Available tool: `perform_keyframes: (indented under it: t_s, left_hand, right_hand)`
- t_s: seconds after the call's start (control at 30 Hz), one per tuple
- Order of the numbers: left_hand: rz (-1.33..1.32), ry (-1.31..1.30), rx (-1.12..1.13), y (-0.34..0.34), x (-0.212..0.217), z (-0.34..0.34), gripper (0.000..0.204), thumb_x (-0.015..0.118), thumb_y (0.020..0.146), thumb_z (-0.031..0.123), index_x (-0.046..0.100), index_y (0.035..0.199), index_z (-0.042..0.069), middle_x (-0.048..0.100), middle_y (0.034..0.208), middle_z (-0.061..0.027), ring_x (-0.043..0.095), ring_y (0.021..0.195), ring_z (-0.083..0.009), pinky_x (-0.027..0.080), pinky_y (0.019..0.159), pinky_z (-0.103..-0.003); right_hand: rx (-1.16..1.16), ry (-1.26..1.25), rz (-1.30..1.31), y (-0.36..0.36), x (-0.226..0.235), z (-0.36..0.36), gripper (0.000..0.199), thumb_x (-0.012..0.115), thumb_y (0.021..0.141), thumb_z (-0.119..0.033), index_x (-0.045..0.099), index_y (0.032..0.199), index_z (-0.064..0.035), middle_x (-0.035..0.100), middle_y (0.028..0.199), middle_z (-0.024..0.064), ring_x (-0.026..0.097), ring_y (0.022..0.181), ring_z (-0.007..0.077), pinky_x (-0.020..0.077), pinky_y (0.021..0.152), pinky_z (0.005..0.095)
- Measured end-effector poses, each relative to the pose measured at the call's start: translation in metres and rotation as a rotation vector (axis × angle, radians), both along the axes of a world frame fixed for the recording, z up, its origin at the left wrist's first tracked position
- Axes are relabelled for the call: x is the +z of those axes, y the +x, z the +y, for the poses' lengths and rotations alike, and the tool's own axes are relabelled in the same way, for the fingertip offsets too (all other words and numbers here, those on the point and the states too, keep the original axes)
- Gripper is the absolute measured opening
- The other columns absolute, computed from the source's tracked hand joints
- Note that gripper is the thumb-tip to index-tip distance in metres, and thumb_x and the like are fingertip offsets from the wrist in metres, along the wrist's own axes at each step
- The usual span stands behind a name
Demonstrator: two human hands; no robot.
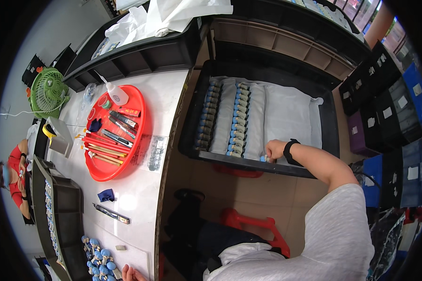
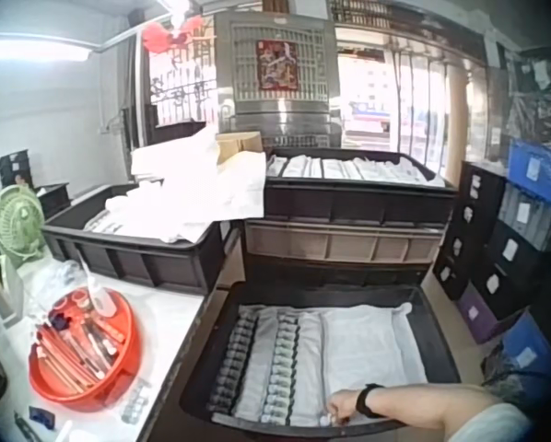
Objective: The person assembles small blue and white figurines at a workbench. They pick up parts from a tray, attach heads to bodies, apply glue, and place the completed figures into a bin. The process is repeated for multiple units.
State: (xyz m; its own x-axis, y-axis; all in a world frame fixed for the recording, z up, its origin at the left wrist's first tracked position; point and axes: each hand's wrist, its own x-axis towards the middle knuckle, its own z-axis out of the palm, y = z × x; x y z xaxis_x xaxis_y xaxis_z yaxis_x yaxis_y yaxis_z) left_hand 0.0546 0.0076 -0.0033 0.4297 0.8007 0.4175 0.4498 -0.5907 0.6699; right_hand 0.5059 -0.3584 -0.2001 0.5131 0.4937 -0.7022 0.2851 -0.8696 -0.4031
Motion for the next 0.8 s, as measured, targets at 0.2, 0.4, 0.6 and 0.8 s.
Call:
perform_keyframes:
  t_s: [0.2,0.4,0.6,0.8]
  left_hand:
    - [0.009,0.019,0.005,-0.002,-0.001,0.001,0.014,0.062,0.088,0.002,0.062,0.100,-0.004,0.063,0.099,-0.0119,0.058,0.082,-0.0172,0.048,0.073,-0.028]
    - [0.021,0.033,-0.003,0.005,0.004,-0.003,0.012,0.062,0.088,0.002,0.063,0.098,-0.005,0.064,0.100,-0.0126,0.058,0.081,-0.0178,0.048,0.073,-0.028]
    - [0.065,0.059,-0.018,-0.005,-0.004,0.003,0.018,0.060,0.085,-0.002,0.062,0.103,-0.005,0.061,0.110,-0.0147,0.059,0.092,-0.0200,0.048,0.082,-0.029]
    - [-0.043,-0.058,0.054,0.010,0.001,0.000,0.015,0.056,0.080,-0.008,0.063,0.092,-0.003,0.060,0.108,-0.0149,0.060,0.090,-0.0222,0.048,0.074,-0.028]
  right_hand:
    - [-0.043,0.037,0.081,-0.001,-0.012,-0.004,0.032,0.079,0.061,-0.008,0.063,0.088,-0.0044,0.068,0.085,0.0113,0.065,0.081,0.0230,0.0496,0.069,0.0341]
    - [0.032,0.069,0.039,-0.005,-0.006,-0.007,0.035,0.075,0.064,-0.003,0.059,0.096,-0.0035,0.066,0.087,0.0108,0.063,0.083,0.0220,0.0491,0.069,0.0319]
    - [0.051,0.036,0.027,0.003,-0.002,0.011,0.025,0.073,0.064,-0.004,0.066,0.087,-0.0048,0.068,0.081,0.0098,0.065,0.078,0.0222,0.0503,0.070,0.0340]
    - [0.025,0.119,0.056,0.009,-0.012,-0.008,0.022,0.054,0.064,0.004,0.066,0.080,-0.0061,0.066,0.071,0.0051,0.062,0.066,0.0152,0.0502,0.061,0.0305]
